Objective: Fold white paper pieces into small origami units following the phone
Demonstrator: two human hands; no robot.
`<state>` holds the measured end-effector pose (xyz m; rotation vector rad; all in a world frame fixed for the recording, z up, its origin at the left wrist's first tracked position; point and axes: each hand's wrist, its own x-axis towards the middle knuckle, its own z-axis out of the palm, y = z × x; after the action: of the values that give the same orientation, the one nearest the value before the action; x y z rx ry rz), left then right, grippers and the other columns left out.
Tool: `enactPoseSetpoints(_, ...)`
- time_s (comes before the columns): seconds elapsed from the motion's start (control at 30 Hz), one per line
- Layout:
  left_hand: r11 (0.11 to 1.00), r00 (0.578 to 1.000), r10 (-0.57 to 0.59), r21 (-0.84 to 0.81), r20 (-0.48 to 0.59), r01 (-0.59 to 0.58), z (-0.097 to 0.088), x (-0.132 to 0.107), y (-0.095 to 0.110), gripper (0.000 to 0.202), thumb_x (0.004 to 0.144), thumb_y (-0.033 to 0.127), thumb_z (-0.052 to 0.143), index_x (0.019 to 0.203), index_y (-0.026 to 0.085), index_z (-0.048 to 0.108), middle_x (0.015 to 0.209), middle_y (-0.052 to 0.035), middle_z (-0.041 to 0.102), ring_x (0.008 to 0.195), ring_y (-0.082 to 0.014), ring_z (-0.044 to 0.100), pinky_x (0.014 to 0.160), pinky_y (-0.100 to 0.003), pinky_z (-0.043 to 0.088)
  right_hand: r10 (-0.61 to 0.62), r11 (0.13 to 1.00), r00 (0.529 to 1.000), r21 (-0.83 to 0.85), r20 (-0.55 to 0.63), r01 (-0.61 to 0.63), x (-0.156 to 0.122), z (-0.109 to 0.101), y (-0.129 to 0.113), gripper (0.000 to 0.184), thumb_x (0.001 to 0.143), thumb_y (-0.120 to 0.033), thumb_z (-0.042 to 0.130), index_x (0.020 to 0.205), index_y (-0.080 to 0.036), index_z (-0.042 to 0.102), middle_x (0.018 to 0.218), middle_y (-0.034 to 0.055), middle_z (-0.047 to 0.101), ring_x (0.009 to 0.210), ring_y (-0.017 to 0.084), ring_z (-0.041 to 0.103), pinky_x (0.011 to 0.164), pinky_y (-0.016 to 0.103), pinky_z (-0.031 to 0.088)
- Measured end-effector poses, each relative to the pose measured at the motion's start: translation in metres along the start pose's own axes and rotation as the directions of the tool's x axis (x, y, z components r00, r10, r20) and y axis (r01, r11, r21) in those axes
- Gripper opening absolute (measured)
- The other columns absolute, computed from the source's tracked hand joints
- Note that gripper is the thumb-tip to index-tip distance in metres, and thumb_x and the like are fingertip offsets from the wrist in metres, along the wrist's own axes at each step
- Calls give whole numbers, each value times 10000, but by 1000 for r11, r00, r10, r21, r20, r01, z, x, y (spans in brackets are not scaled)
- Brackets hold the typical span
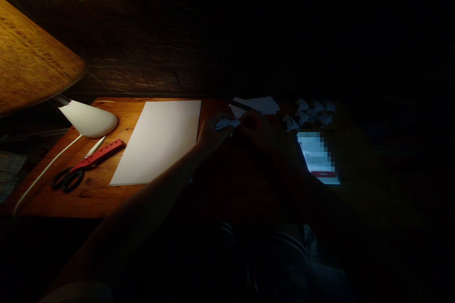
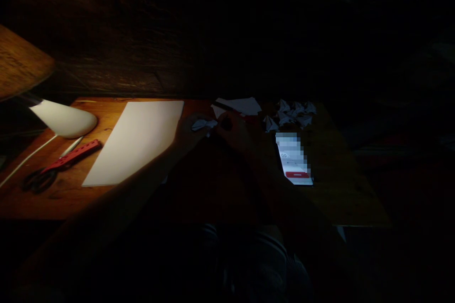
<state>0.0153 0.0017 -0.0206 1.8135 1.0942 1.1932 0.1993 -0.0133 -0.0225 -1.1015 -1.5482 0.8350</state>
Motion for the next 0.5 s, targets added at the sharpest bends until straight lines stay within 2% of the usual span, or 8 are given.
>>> enactPoseSetpoints(0.23, 999, 1000, 22, 39, -14, -22, 0, -1, 2, 261, 746, 137, 712, 1000, 193, 741, 912, -17, 781, 777, -154, 690, 672, -247, 550, 92, 994, 996, 53, 19, -93, -2, 1, -9, 246, 724, -311, 748, 870, -255, 557, 850, -2, 674, 792, 192, 611, 732, 347, 514)
enactPoseSetpoints(0.5, 1000, 1000, -3, 12, -17, 3, 0, -1, 3, 279, 717, 113, 687, 978, 200, 737, 877, -7, 770, 742, -150, 676, 649, -250, 539, 109, 992, 994, 66, 22, -110, -2, 2, -8, 240, 723, -278, 731, 878, -245, 551, 867, 1, 652, 820, 193, 622, 770, 357, 523)
